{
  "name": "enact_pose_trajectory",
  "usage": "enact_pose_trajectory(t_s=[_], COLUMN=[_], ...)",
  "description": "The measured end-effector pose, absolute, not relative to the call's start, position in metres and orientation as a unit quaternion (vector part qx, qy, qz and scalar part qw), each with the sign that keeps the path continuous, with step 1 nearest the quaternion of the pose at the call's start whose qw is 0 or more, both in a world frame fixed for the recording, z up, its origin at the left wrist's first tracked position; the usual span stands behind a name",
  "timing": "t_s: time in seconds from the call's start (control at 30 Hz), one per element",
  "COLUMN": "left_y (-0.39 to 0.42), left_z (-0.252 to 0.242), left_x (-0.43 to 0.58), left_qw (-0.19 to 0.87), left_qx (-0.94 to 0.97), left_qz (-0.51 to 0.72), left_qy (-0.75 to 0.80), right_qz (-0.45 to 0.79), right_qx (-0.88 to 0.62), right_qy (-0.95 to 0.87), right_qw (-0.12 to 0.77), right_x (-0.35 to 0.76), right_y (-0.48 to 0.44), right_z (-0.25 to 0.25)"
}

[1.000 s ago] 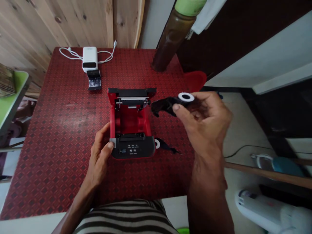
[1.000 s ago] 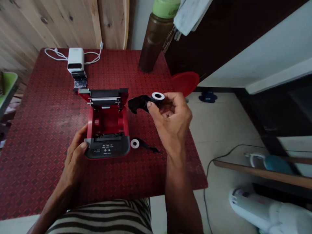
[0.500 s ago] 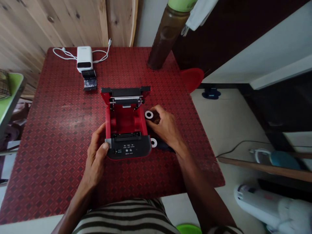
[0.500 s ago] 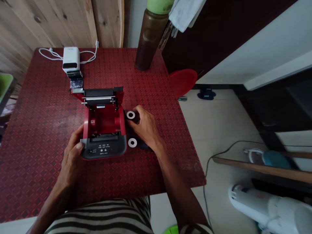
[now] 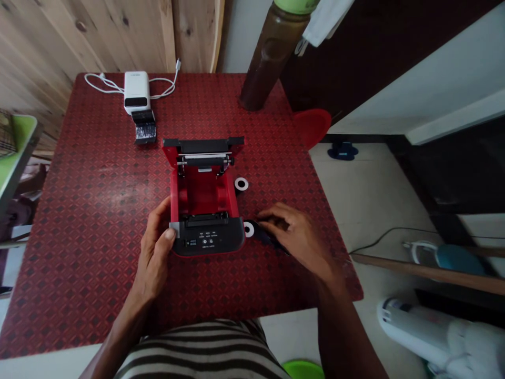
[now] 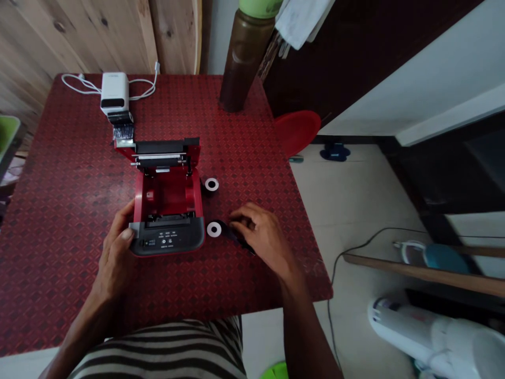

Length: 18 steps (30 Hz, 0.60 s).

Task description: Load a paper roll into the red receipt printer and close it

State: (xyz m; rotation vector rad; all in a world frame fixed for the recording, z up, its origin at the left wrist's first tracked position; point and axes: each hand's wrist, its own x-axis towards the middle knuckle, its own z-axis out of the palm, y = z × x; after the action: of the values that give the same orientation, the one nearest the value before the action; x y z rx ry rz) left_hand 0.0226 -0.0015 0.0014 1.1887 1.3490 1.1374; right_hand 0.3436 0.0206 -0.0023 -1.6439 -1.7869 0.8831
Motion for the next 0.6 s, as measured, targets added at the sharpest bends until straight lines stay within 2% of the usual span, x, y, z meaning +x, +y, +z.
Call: enact_pose_trajectory(t_s=[0.17, 0.4, 0.5, 0.6], left_y=[-0.003, -0.002, -0.002, -0.003], left_z=[-0.002, -0.002, -0.001, 0.0], left_x=[0.021, 0.021, 0.022, 0.022], left_qw=[0.475, 0.488, 0.49, 0.484], left_qx=[0.495, 0.488, 0.488, 0.487], left_qz=[0.462, 0.465, 0.465, 0.465], left_qy=[0.562, 0.554, 0.553, 0.559], right_qz=[0.332, 0.317, 0.304, 0.262], right_qx=[-0.575, -0.593, -0.621, -0.614], right_qy=[-0.686, -0.638, -0.609, -0.652], right_qw=[0.297, 0.375, 0.389, 0.359], right_x=[0.32, 0.299, 0.311, 0.317], right_y=[-0.005, -0.01, -0.011, -0.004], right_z=[-0.002, -0.014, 0.004, 0.044])
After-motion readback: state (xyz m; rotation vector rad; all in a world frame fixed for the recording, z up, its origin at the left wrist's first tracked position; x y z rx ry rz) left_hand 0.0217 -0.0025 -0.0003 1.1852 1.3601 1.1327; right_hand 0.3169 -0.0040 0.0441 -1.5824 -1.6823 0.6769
